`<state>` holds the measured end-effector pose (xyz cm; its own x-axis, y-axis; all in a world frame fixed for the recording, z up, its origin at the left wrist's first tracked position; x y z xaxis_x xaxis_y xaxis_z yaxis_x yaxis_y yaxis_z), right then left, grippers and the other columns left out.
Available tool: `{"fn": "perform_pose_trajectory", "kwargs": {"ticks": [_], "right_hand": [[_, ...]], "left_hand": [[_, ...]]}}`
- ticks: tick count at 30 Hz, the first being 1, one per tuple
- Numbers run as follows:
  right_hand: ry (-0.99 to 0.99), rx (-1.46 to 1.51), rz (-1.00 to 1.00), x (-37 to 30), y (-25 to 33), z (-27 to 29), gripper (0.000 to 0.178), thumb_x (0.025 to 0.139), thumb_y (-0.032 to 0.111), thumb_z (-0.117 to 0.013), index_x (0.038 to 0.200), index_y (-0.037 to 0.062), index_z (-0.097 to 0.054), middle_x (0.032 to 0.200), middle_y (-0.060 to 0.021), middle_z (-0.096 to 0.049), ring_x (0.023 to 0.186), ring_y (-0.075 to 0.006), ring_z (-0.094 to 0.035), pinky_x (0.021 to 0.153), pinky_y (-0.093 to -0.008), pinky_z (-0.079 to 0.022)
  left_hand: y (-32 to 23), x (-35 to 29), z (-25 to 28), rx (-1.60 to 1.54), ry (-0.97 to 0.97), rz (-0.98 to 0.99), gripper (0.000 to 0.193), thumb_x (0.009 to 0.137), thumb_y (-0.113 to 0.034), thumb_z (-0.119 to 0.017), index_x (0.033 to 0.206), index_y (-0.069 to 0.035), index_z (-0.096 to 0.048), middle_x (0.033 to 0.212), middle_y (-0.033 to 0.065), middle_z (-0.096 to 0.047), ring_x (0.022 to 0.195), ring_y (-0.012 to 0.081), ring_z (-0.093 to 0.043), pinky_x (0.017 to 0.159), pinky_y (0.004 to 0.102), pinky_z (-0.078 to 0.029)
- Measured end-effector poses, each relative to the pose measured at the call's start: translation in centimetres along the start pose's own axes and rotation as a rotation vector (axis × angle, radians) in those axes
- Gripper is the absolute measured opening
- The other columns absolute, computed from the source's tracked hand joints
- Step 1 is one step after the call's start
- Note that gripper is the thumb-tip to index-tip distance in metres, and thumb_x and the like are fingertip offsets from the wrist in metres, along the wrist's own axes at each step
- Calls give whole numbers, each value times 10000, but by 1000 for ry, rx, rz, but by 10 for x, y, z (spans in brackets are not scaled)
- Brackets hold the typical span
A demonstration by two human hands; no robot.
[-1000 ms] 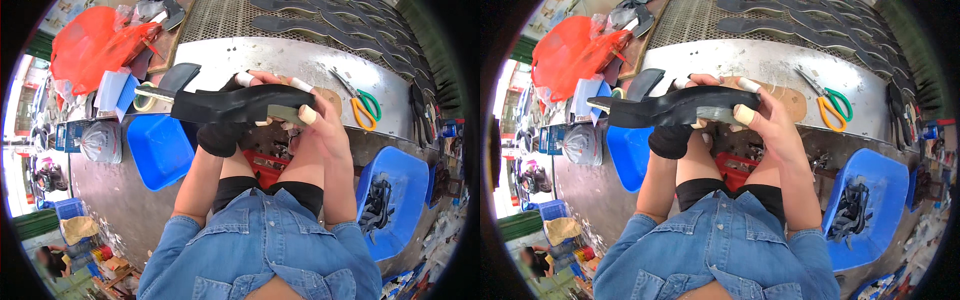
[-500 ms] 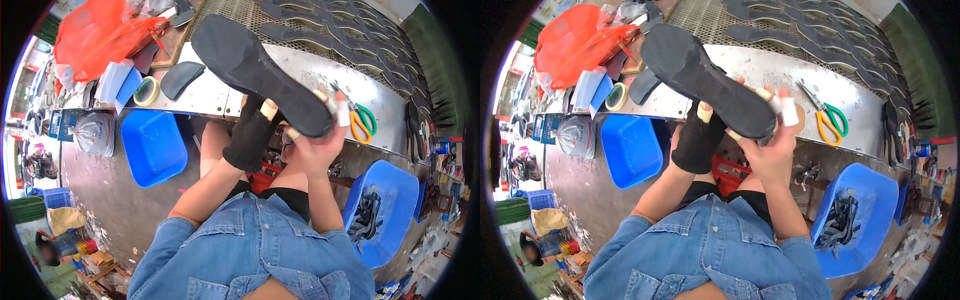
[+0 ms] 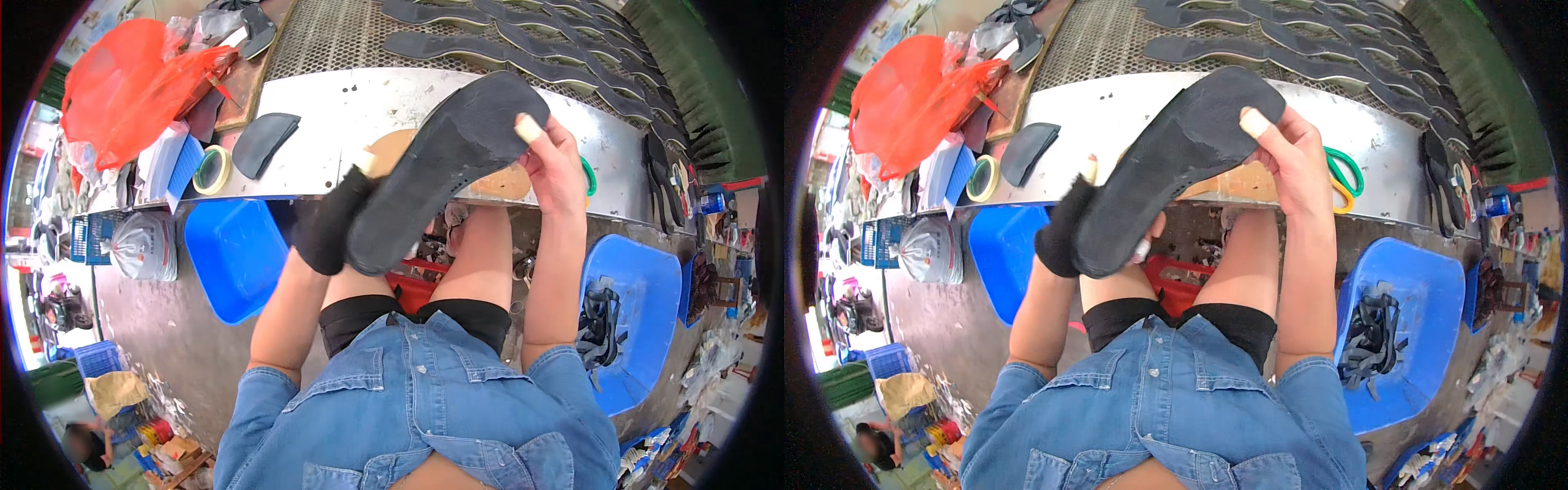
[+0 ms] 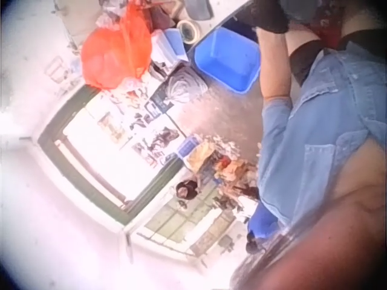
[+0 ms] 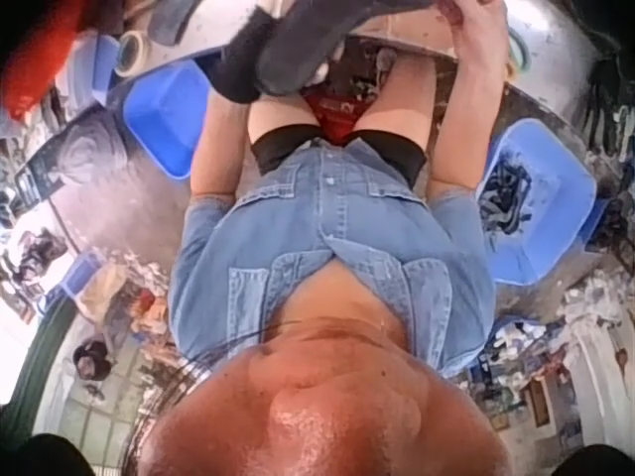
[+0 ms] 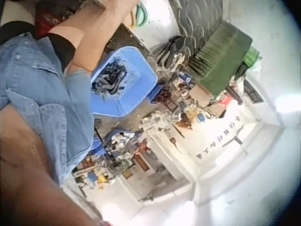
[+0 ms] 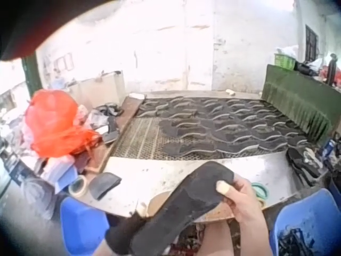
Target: Applying adhesive and attaching components to shoe soles.
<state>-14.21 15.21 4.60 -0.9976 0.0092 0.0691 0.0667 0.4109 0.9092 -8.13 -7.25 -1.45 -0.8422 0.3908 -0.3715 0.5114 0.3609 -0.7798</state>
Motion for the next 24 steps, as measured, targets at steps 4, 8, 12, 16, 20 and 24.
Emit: {"fn": "perform_pose_trajectory", "kwargs": {"ticks": [4,8,12,16,20,24], "right_hand": [[-72,308,-116,-20,-40,-14,250,832,96,-619,1062,3,-586,941,-89,-663,738,-160,-656,621,-256,-529],[-190,480,-273,-55,-82,-48,260,875,97,-581,1122,17,-560,984,-109,-658,801,-202,-671,637,-291,-552],[-11,385,-392,-86,-109,-65,320,861,146,-637,1150,42,-548,1042,-107,-652,862,-206,-669,649,-293,-550],[139,418,-454,-97,-103,-75,513,936,353,-498,1277,-26,-440,1105,-124,-613,968,-220,-635,706,-377,-567],[180,-65,-277,-58,-72,-20,490,964,356,-428,1272,-22,-475,1093,-136,-617,829,-165,-630,671,-253,-504],[289,-86,-347,-54,-72,-63,246,926,214,-547,1021,-3,-612,772,-47,-628,589,-75,-555,524,-199,-422]], "left_hand": [[-66,-13,-3,-111,727,-369,884,840,-700,-356,1418,-39,-257,1186,243,-535,840,320,-623,551,368,-535],[-69,20,10,-48,80,-777,820,862,-547,-539,1456,-135,-151,1402,124,-345,1251,256,-382,1031,391,-328],[-74,20,-14,-142,146,-727,753,861,-644,-431,1281,-19,-426,1226,128,-529,1156,225,-492,1002,353,-372],[-54,18,9,-262,118,-569,795,836,-714,-352,1178,-18,-525,1126,139,-591,982,217,-595,865,350,-486],[-56,11,-3,-375,128,-510,816,845,-705,-349,1297,-29,-412,1067,168,-594,931,230,-615,824,357,-522],[-39,5,-26,-456,311,-439,790,881,-645,-371,1386,-41,-307,1048,154,-587,958,251,-605,835,369,-521]]}}
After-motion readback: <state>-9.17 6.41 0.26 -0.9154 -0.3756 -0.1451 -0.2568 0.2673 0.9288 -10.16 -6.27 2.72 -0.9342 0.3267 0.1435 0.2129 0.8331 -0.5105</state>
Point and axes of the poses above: each hand's wrist, its own x-axis towards the middle knuckle, its own z-axis out of the back of the hand, y = z × x, the point moved 8 cm from there along x, towards the middle knuckle
